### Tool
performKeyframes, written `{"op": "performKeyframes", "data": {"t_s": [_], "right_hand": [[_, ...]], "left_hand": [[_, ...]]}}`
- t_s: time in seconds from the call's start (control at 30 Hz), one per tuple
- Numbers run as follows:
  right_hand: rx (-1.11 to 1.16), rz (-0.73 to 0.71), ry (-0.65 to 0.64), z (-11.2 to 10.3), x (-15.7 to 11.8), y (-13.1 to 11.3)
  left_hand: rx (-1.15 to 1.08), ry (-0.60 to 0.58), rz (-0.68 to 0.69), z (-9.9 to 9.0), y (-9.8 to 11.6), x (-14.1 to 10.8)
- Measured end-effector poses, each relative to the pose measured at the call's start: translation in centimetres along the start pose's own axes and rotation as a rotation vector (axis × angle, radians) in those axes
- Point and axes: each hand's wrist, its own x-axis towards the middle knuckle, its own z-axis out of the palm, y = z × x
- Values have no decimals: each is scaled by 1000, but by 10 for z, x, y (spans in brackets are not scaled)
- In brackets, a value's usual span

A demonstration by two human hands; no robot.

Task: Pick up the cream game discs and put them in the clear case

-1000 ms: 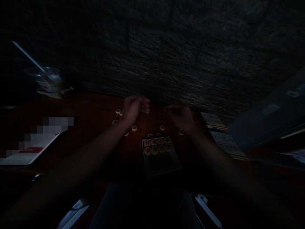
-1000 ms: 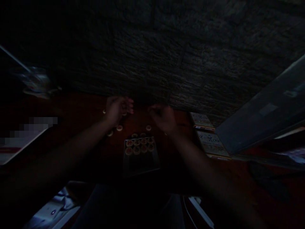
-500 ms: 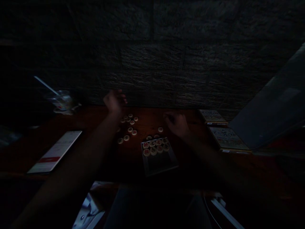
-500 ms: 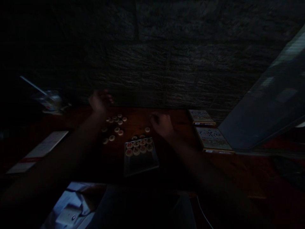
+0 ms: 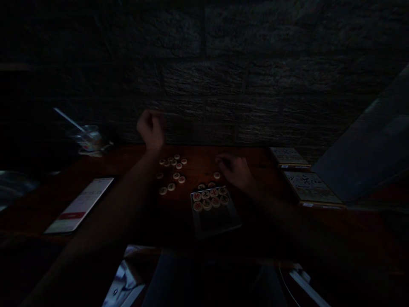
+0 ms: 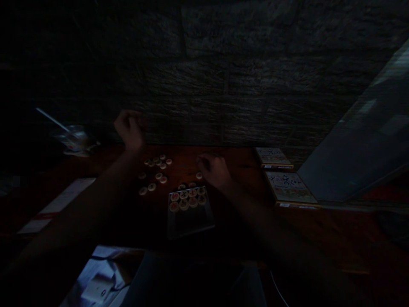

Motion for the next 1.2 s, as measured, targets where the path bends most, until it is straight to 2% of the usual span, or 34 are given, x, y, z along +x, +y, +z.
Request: {"op": "performKeyframes", "data": {"t_s": [0.13, 0.2, 0.3, 0.37, 0.47, 0.57, 0.73, 1.0, 1.2], "right_hand": [[4, -3, 0, -2, -1, 0], [-1, 4, 0, -3, -1, 1], [-28, 20, 2, -4, -1, 3], [-39, 27, 6, -4, -2, 5], [-42, 23, 25, -3, -2, 8], [-33, 19, 34, -3, -2, 10], [-26, 25, 31, -4, -2, 9], [-19, 32, 3, -3, -2, 9], [-31, 31, -23, -3, -2, 11]], "left_hand": [[73, 89, 45, -14, -23, -12], [140, 166, 86, -28, -43, -9], [347, 363, 210, -51, -76, 2], [456, 382, 183, -61, -95, 9], [498, 324, 156, -66, -111, 15], [517, 198, 153, -62, -116, 14], [542, -36, 192, -53, -114, 10], [553, -251, 252, -36, -117, 7], [484, -379, 292, -26, -109, 4]]}}
